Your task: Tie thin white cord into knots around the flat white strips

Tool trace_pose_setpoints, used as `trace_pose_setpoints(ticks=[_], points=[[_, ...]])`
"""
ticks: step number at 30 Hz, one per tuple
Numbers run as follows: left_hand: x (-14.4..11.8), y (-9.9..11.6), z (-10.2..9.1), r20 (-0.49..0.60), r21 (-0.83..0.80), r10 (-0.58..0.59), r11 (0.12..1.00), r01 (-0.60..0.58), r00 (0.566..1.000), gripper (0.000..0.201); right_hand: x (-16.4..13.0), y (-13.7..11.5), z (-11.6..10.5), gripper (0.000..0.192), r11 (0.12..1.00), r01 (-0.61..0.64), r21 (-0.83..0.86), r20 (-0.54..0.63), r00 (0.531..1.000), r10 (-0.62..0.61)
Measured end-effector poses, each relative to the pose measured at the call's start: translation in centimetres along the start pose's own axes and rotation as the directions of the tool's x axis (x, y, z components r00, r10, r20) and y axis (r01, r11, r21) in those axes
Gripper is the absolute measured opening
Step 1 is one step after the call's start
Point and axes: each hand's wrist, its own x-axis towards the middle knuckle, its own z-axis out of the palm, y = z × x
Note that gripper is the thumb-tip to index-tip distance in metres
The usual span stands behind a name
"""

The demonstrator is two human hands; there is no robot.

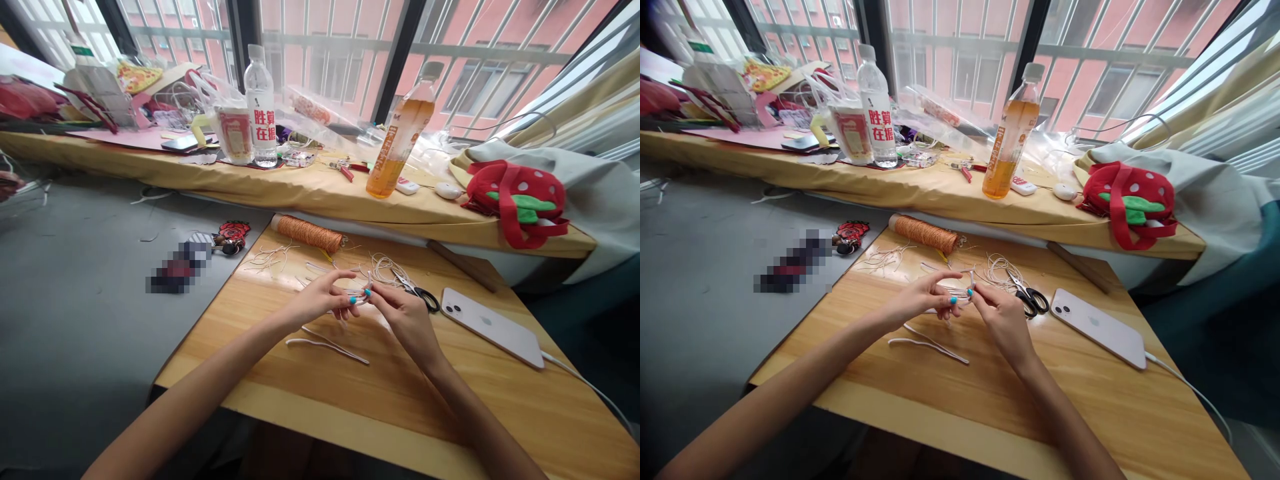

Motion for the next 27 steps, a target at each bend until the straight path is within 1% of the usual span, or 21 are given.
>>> trace_pose_setpoints(ticks=[2, 5, 7, 10, 12, 17, 19, 22, 25, 27], points=[[0.0, -0.1, 0.1, -0.003, -0.001, -0.028, 1.0, 0.028, 1.0, 0.058, -0.1, 0.1, 0.0, 0.021, 1.0, 0.004, 0.03, -0.015, 1.0, -0.004], [0.2, 0.0, -0.1, -0.057, 0.026, -0.087, 0.996, 0.089, 0.995, 0.062, -0.1, 0.2, -0.1, 0.021, 0.998, 0.033, 0.062, -0.006, 0.999, -0.032], [0.3, 0.0, -0.5, -0.06, 0.067, -0.119, 0.99, 0.123, 0.991, 0.056, -0.1, 0.3, -0.2, 0.02, 0.996, 0.059, 0.065, 0.007, 0.998, -0.06], [0.6, 0.0, -1.0, -0.004, 0.148, -0.14, 0.979, 0.139, 0.99, 0.033, 0.0, 0.3, -0.4, 0.02, 0.994, 0.086, 0.064, 0.032, 0.996, -0.088], [0.5, 0.1, -1.3, 0.03, 0.179, -0.146, 0.974, 0.138, 0.989, 0.026, 0.1, 0.4, -0.5, 0.019, 0.993, 0.097, 0.061, 0.038, 0.994, -0.099], [0.2, 0.8, -1.8, 0.158, 0.226, -0.151, 0.967, 0.113, 0.976, 0.029, 0.2, 0.3, -0.9, 0.018, 0.985, 0.17, 0.021, 0.046, 0.984, -0.171], [0.1, 0.9, -1.9, 0.166, 0.261, -0.142, 0.961, 0.095, 0.976, 0.031, 0.2, 0.2, -1.0, 0.018, 0.979, 0.204, 0.018, 0.079, 0.976, -0.205], [0.2, 0.7, -1.9, 0.177, 0.322, -0.148, 0.943, 0.085, 0.973, 0.032, 0.1, 0.0, -1.1, 0.02, 0.975, 0.218, 0.044, 0.128, 0.967, -0.222], [0.3, 0.2, -1.9, 0.201, 0.329, -0.146, 0.942, 0.074, 0.969, 0.031, 0.1, -0.4, -1.2, 0.021, 0.973, 0.209, 0.1, 0.183, 0.957, -0.224], [0.3, -0.1, -1.8, 0.203, 0.319, -0.123, 0.946, 0.053, 0.971, 0.03, 0.1, -0.6, -1.3, 0.022, 0.969, 0.2, 0.146, 0.233, 0.945, -0.23]])
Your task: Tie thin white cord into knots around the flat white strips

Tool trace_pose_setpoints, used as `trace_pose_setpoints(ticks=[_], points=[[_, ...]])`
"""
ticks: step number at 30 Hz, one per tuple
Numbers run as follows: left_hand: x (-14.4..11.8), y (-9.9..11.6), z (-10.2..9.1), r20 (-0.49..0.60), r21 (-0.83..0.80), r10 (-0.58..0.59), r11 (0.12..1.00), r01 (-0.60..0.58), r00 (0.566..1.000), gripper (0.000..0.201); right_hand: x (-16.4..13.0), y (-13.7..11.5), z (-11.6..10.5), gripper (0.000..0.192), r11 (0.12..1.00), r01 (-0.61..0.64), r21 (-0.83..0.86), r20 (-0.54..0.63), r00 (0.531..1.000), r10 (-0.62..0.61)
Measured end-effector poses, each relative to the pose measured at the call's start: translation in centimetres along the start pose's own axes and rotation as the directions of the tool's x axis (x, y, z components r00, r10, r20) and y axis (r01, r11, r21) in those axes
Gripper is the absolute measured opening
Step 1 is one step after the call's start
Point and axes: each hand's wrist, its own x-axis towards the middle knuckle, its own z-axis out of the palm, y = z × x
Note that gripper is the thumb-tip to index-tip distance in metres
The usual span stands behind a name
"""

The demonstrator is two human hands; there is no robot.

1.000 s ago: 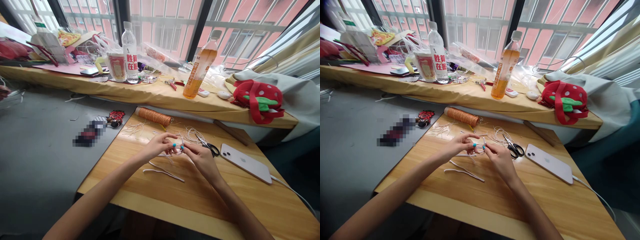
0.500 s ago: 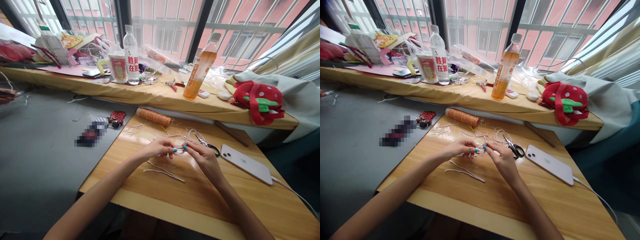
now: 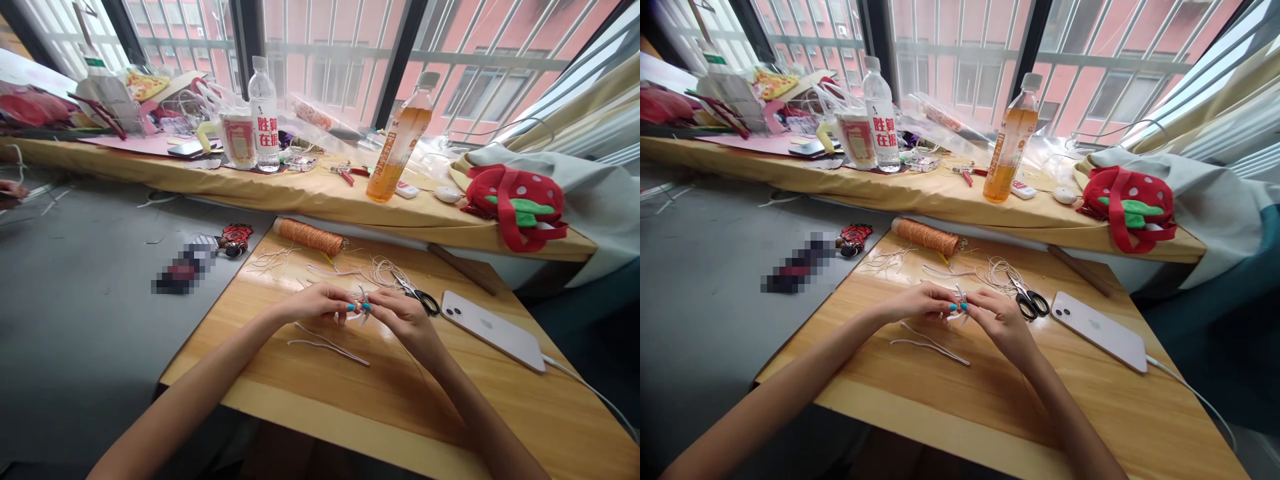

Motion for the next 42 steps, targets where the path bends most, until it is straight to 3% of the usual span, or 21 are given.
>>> trace_pose_setpoints(ticks=[5, 10, 18, 26, 33, 42], points=[[0.4, -0.4, 0.3, -0.075, -0.039, 0.053, 0.998, -0.056, 0.996, 0.026, 0.1, -0.3, -0.1, 0.023, 0.999, -0.017, 0.034, 0.07, 0.997, 0.014], [1.0, -0.6, 0.4, -0.165, -0.225, 0.049, 0.971, -0.086, 0.985, 0.028, 0.2, -0.1, -0.2, 0.023, 0.999, -0.025, 0.041, 0.059, 0.998, 0.023], [0.6, -0.5, -0.1, -0.1, -0.517, 0.031, 0.853, -0.079, 0.994, 0.031, 0.2, 0.0, -0.1, 0.024, 1.0, -0.017, 0.016, 0.023, 1.0, 0.017], [0.4, -0.5, -0.5, -0.064, -0.58, 0.104, 0.805, -0.122, 0.992, 0.028, 0.1, 0.6, 0.1, 0.025, 0.999, -0.037, 0.004, -0.024, 0.999, 0.037], [0.8, -1.0, -0.5, -0.213, -0.573, 0.056, 0.801, -0.172, 0.975, 0.029, 0.0, 0.7, 0.3, 0.025, 0.995, -0.06, -0.085, -0.051, 0.997, 0.056], [1.0, -0.9, -0.1, -0.255, -0.523, 0.053, 0.832, -0.184, 0.965, 0.031, 0.0, 1.0, 0.6, 0.023, 0.99, -0.105, -0.097, -0.121, 0.988, 0.093]])
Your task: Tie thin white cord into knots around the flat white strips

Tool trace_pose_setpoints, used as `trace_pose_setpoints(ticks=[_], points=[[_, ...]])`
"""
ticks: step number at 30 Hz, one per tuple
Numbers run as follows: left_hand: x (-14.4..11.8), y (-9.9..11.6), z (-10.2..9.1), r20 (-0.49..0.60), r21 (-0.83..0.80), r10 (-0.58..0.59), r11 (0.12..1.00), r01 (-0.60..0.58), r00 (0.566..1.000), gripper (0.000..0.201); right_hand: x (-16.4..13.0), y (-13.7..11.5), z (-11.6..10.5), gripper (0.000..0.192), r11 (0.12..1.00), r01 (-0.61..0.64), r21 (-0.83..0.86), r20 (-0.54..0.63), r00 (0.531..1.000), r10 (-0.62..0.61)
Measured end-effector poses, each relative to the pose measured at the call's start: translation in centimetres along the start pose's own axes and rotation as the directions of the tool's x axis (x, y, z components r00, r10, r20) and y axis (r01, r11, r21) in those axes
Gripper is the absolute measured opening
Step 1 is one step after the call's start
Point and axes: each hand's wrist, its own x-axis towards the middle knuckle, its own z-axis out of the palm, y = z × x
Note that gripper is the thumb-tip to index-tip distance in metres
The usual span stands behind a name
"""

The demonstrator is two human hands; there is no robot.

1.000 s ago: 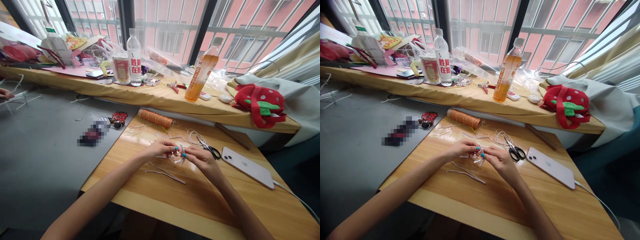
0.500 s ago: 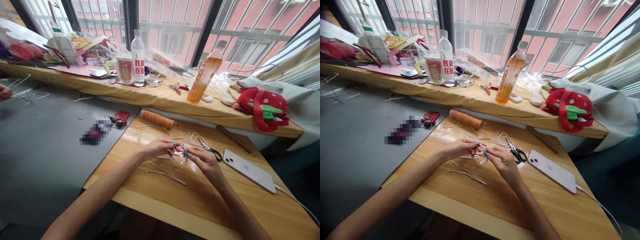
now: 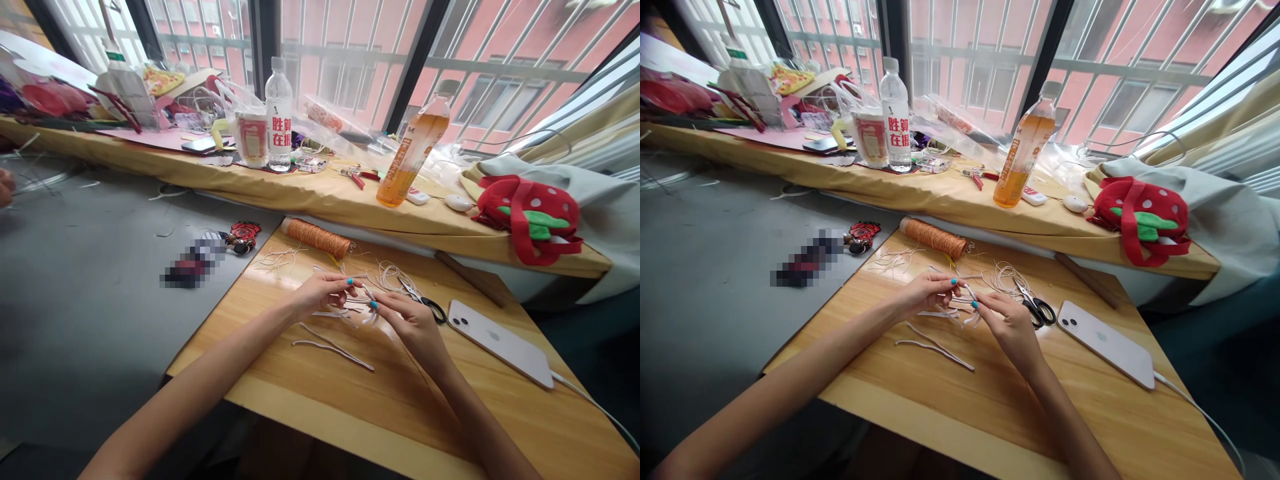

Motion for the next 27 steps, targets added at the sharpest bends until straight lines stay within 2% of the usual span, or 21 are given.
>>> trace_pose_setpoints(ticks=[2, 3, 4, 6, 7, 8, 9, 11, 13, 14, 16, 20, 22, 24, 25, 27], points=[[0.0, 0.2, 0.1, -0.098, 0.063, 0.073, 0.996, -0.067, 0.993, 0.033, 0.0, 0.1, 0.1, 0.023, 1.0, -0.017, 0.004, -0.04, 0.999, 0.017], [-0.1, 0.4, 0.1, -0.175, 0.124, 0.136, 0.986, -0.115, 0.975, 0.034, 0.1, 0.2, 0.1, 0.023, 1.0, -0.023, 0.005, -0.055, 0.998, 0.023], [-0.2, 0.6, 0.2, -0.259, 0.214, 0.222, 0.962, -0.168, 0.94, 0.035, 0.1, 0.3, 0.2, 0.023, 1.0, -0.026, 0.004, -0.064, 0.998, 0.026], [-0.4, 1.2, 0.3, -0.358, 0.473, 0.447, 0.844, -0.254, 0.82, 0.035, 0.1, 0.4, 0.2, 0.023, 1.0, -0.028, -0.004, -0.065, 0.998, 0.027], [-0.6, 1.4, 0.4, -0.333, 0.608, 0.55, 0.746, -0.271, 0.766, 0.033, 0.0, 0.5, 0.2, 0.022, 1.0, -0.025, -0.01, -0.061, 0.998, 0.025], [-0.8, 1.6, 0.5, -0.263, 0.721, 0.618, 0.636, -0.275, 0.741, 0.029, 0.0, 0.5, 0.2, 0.022, 1.0, -0.021, -0.017, -0.058, 0.998, 0.02], [-0.9, 1.7, 0.6, -0.169, 0.801, 0.641, 0.532, -0.275, 0.748, 0.024, 0.0, 0.5, 0.3, 0.022, 1.0, -0.013, -0.024, -0.051, 0.999, 0.012], [-1.0, 1.6, 0.8, 0.009, 0.88, 0.579, 0.383, -0.282, 0.815, 0.018, 0.0, 0.3, 0.3, 0.022, 0.999, 0.007, -0.037, -0.037, 0.999, -0.009], [-1.0, 1.2, 1.0, 0.106, 0.911, 0.488, 0.302, -0.281, 0.867, 0.015, 0.0, 0.2, 0.3, 0.023, 0.998, 0.027, -0.051, -0.024, 0.999, -0.029], [-0.9, 1.0, 1.1, 0.126, 0.923, 0.468, 0.268, -0.276, 0.875, 0.014, -0.1, 0.1, 0.3, 0.023, 0.997, 0.036, -0.061, -0.023, 0.999, -0.038], [-0.9, 0.6, 1.1, 0.151, 0.943, 0.481, 0.193, -0.273, 0.863, 0.015, -0.1, 0.0, 0.4, 0.023, 0.994, 0.056, -0.089, -0.031, 0.998, -0.059], [-1.1, 0.4, 1.0, 0.197, 0.961, 0.548, 0.058, -0.271, 0.813, 0.022, -0.1, 0.0, 0.8, 0.022, 0.982, 0.106, -0.159, -0.045, 0.992, -0.114], [-1.3, 0.5, 1.1, 0.204, 0.963, 0.545, 0.037, -0.266, 0.813, 0.024, -0.1, 0.2, 1.1, 0.023, 0.973, 0.125, -0.195, -0.069, 0.988, -0.141], [-1.4, 0.5, 1.3, 0.181, 0.961, 0.54, 0.081, -0.265, 0.822, 0.024, -0.2, 0.5, 1.3, 0.024, 0.963, 0.137, -0.233, -0.105, 0.981, -0.165], [-1.5, 0.5, 1.5, 0.153, 0.952, 0.535, 0.147, -0.269, 0.831, 0.023, -0.2, 0.6, 1.4, 0.024, 0.958, 0.138, -0.25, -0.121, 0.978, -0.172], [-1.6, 0.5, 2.0, 0.055, 0.884, 0.496, 0.38, -0.274, 0.867, 0.022, -0.3, 0.7, 1.4, 0.025, 0.952, 0.133, -0.275, -0.151, 0.972, -0.179]])
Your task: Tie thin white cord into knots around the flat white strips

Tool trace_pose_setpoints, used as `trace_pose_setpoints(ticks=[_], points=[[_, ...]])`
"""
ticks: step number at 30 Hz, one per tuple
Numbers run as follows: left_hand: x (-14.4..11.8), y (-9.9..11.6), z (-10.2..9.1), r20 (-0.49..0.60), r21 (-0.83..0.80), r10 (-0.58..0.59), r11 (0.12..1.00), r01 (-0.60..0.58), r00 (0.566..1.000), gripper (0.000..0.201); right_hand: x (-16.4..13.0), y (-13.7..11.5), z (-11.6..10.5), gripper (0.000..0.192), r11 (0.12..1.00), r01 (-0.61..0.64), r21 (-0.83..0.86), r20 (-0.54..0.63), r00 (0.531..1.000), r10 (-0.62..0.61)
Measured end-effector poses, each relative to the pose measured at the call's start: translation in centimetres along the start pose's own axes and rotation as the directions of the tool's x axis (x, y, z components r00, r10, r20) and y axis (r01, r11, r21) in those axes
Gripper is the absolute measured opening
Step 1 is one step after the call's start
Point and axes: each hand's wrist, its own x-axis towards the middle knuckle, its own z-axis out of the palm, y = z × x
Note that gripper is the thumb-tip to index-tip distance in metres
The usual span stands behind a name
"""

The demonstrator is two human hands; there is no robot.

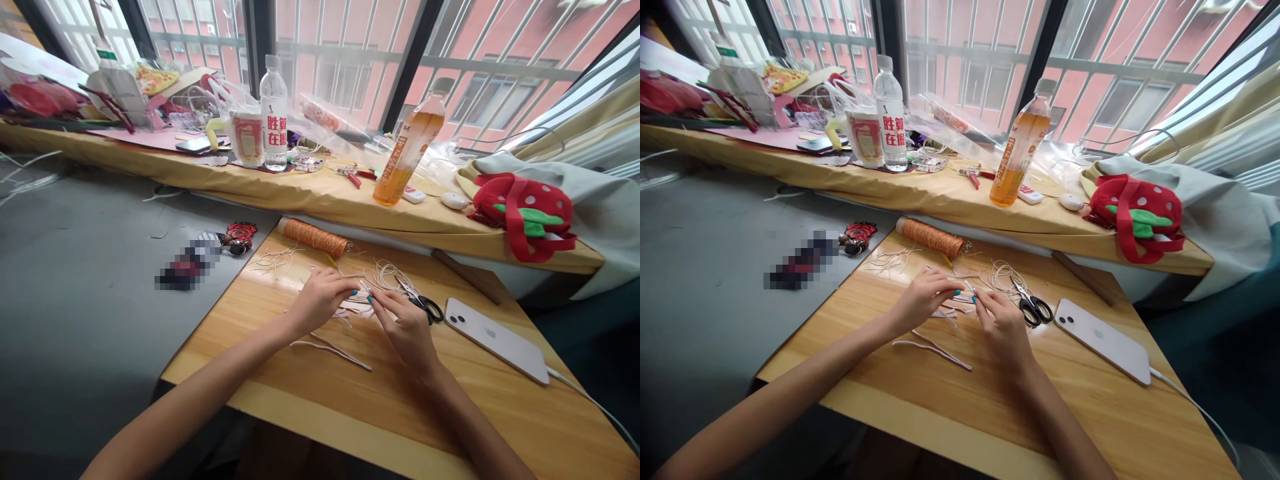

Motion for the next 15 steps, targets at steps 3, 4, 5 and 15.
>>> trace_pose_setpoints(ticks=[3, 4, 5, 15], points=[[-0.1, 0.6, 0.4, 0.11, -0.448, -0.178, 0.869, 0.209, 0.978, 0.029, -0.1, 0.0, -0.1, 0.025, 1.0, -0.026, -0.007, -0.048, 0.999, 0.026], [-0.2, 0.7, 0.6, 0.167, -0.564, -0.206, 0.782, 0.265, 0.964, 0.035, -0.1, 0.0, -0.1, 0.024, 0.999, -0.039, -0.004, -0.07, 0.997, 0.038], [-0.2, 0.7, 0.7, 0.226, -0.649, -0.216, 0.694, 0.312, 0.95, 0.041, -0.1, -0.1, -0.2, 0.024, 0.999, -0.05, 0.003, -0.09, 0.995, 0.05], [0.1, -1.3, 1.2, 0.47, -0.751, -0.203, 0.42, 0.51, 0.859, 0.077, 0.2, -0.1, -0.9, 0.023, 0.957, -0.132, 0.259, -0.046, 0.988, 0.149]])
